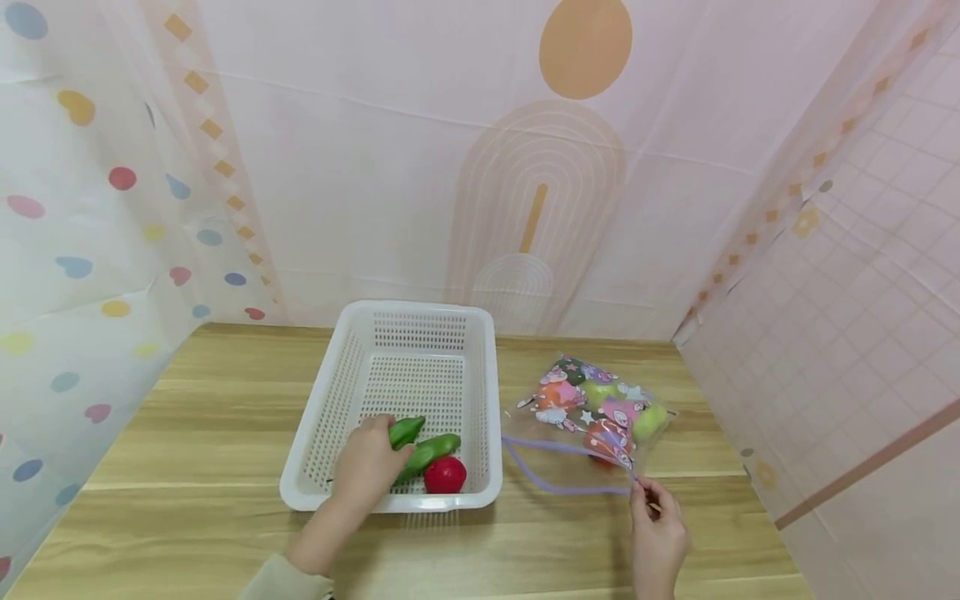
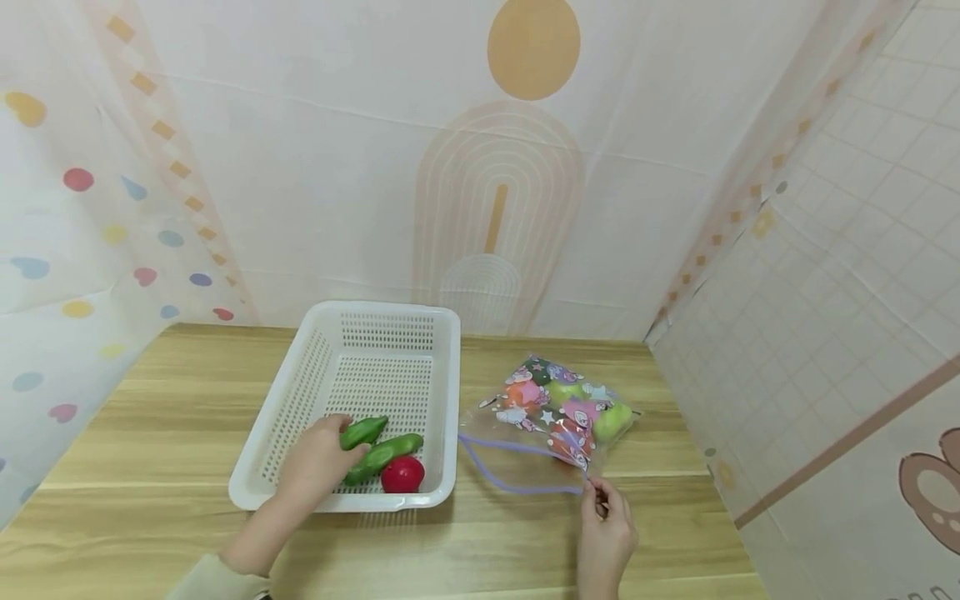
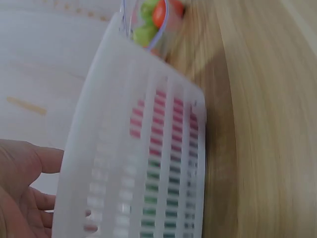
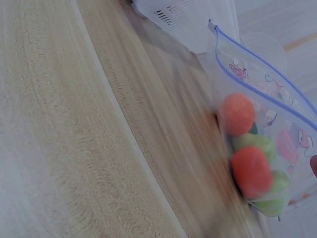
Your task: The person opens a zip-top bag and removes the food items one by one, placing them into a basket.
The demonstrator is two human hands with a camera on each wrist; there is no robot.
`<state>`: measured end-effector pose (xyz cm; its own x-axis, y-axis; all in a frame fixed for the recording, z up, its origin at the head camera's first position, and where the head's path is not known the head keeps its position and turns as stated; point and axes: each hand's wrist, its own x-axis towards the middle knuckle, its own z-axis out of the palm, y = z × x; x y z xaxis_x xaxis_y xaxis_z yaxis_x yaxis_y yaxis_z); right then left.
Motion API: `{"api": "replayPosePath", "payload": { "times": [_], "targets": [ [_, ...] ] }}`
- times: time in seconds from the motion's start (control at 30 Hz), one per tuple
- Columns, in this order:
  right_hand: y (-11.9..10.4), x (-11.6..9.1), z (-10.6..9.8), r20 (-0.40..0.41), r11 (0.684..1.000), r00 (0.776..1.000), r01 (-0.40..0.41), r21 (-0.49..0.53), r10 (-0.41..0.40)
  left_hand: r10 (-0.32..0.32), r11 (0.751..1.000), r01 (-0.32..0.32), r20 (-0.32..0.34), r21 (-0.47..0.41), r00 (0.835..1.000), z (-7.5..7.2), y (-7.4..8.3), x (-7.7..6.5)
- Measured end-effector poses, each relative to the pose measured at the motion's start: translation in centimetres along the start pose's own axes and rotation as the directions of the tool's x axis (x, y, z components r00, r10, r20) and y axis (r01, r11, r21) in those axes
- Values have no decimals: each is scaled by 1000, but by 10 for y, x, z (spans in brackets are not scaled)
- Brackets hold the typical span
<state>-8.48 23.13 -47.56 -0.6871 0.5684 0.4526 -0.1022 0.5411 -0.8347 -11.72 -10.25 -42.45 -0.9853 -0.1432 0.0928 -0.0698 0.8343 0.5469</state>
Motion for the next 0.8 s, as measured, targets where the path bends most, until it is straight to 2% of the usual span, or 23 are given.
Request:
{"api": "replayPosePath", "payload": {
  "times": [0.23,0.43,0.57,0.67,0.8],
  "targets": [
    [2,1,1,-2,1000,1000,21,-12,-21,74,995,-76,-30,-68,997,14,31,-5],
    [0,0,1,2,1000,1000,21,-1,-21,149,980,-156,-60,-121,987,24,54,-9],
    [0,-1,1,2,1000,1000,22,-2,-22,193,968,-199,-50,-151,980,32,69,-12],
    [1,-1,1,2,1000,1000,28,1,-28,243,955,-247,-46,-163,969,39,80,-16],
    [1,0,2,-13,999,999,52,7,-52,315,927,-323,-71,-191,946,46,97,-24]
  ]
}}
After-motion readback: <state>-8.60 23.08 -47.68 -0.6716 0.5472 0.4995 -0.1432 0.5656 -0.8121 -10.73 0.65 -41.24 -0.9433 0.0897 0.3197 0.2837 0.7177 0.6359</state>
